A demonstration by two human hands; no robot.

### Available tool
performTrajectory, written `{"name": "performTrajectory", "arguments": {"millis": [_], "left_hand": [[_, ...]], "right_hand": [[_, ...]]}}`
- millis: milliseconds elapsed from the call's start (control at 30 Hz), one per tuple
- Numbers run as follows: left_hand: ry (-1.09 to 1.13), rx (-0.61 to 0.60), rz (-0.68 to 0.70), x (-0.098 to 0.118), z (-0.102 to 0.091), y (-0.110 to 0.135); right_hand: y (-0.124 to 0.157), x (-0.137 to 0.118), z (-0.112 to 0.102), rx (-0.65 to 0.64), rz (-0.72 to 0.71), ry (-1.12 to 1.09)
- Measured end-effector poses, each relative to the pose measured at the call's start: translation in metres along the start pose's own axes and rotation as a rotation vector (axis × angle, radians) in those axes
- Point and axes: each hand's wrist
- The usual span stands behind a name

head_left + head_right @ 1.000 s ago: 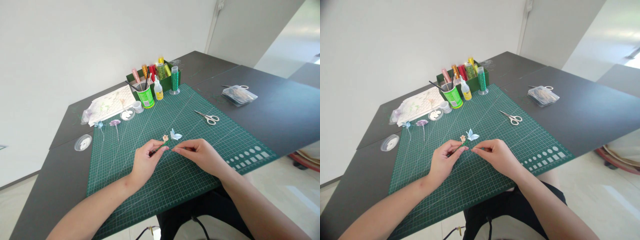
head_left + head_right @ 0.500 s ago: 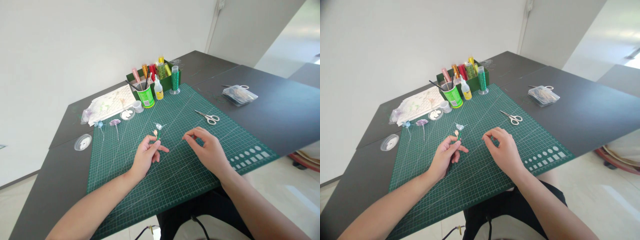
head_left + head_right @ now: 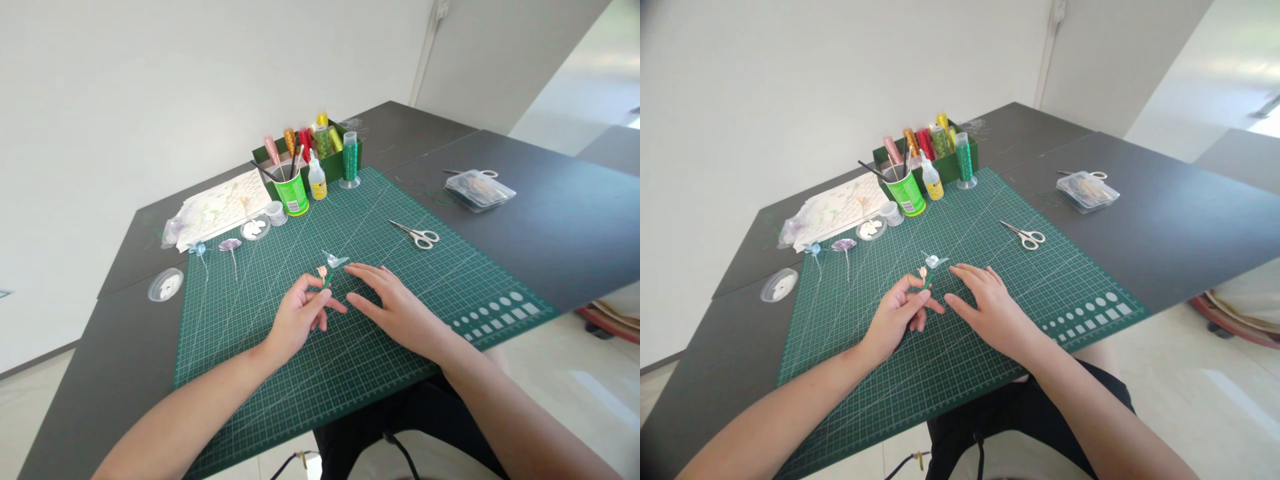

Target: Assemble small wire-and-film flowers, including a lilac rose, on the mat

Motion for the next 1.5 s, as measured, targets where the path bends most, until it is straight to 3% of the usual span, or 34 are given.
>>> {"name": "performTrajectory", "arguments": {"millis": [233, 533, 667, 967, 1133, 1333, 1500], "left_hand": [[-0.008, -0.127, -0.016, -0.006, 0.002, 0.004], [-0.003, -0.162, 0.033, -0.008, 0.002, 0.006], [-0.073, -0.134, 0.034, -0.008, 0.001, 0.007], [-0.176, -0.075, -0.01, -0.008, -0.004, 0.002], [-0.243, -0.116, -0.029, -0.008, -0.005, 0.001], [-0.405, -0.164, -0.048, -0.003, -0.006, 0.004], [-0.454, -0.305, -0.107, 0.007, -0.003, 0.008]], "right_hand": [[0.003, -0.013, -0.01, -0.248, -0.1, -0.175], [0.002, -0.016, -0.013, -0.463, 0.028, -0.395], [0.003, -0.013, -0.01, -0.437, 0.098, -0.233], [0.002, -0.015, -0.012, -0.259, 0.047, -0.017], [0.004, -0.015, -0.011, -0.179, -0.016, -0.109], [0.007, -0.017, -0.017, -0.201, 0.022, -0.373], [0.006, -0.019, -0.022, -0.134, -0.107, -0.451]]}}
Point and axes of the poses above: each hand's wrist, its own y-axis away from the middle knuckle, its own z-axis out of the palm, x = y × z, and after that the axes turned 1 degree about y, right-handed
